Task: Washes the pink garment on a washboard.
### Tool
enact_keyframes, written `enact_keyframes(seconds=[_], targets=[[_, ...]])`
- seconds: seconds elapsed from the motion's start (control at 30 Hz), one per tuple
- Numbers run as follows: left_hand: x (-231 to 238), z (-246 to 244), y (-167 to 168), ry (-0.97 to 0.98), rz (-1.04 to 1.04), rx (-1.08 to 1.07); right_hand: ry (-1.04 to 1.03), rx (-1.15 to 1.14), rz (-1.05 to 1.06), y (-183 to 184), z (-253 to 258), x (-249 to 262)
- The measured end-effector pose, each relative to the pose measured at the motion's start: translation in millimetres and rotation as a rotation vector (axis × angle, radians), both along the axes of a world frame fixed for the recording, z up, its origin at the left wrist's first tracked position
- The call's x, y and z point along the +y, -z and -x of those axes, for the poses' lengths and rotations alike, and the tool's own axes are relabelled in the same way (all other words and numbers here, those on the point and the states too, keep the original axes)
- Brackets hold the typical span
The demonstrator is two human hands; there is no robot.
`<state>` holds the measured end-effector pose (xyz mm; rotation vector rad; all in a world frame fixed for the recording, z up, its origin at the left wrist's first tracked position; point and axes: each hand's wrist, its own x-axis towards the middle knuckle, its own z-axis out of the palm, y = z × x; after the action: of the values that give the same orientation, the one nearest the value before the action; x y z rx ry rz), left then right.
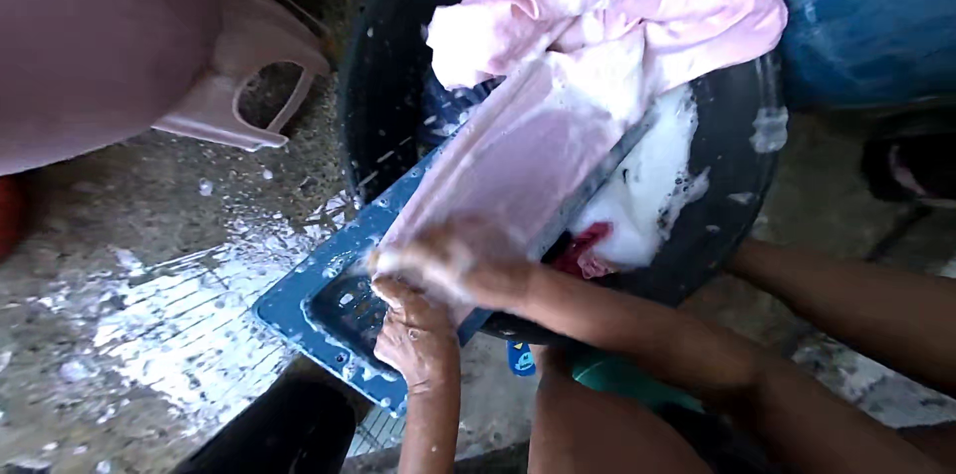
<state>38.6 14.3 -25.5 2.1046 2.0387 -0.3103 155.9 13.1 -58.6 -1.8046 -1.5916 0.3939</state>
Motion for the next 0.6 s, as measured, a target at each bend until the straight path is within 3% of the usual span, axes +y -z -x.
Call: enact_keyframes(seconds=[0.07,0.1,0.2,0.27,0.33,0.4,0.47,0.53,0.6], targets=[[0.9,0.7,1.0,-0.003,0.006,0.002,-0.16,0.052,-0.003,4.2,-3.7,5.0],[1.7,-0.8,0.7,-0.029,0.033,0.008,-0.1,0.083,0.008,19.1,-31.3,12.6],[5.2,-7.7,-3.2,-0.096,0.089,0.039,0.331,-0.088,0.209,64.1,-147.7,29.8],[6.1,-11.5,-5.5,-0.11,0.097,0.035,0.501,-0.129,0.417,50.2,-183.5,34.5],[5.5,-10.0,-5.4,-0.094,0.086,0.024,0.461,-0.096,0.326,26.9,-135.4,23.7],[3.2,-7.2,-4.1,-0.069,0.063,0.011,0.206,-0.071,0.17,8.8,-41.7,-7.9],[2.0,-3.4,-0.6,-0.032,0.011,-0.003,-0.021,-0.053,0.095,0.6,3.9,-36.0],[2.9,-3.4,0.4,-0.047,0.033,0.005,0.018,-0.041,0.109,15.7,-34.0,-47.9],[3.8,-6.8,-1.6,-0.085,0.069,0.038,0.289,-0.161,0.234,48.5,-109.1,-55.2]])
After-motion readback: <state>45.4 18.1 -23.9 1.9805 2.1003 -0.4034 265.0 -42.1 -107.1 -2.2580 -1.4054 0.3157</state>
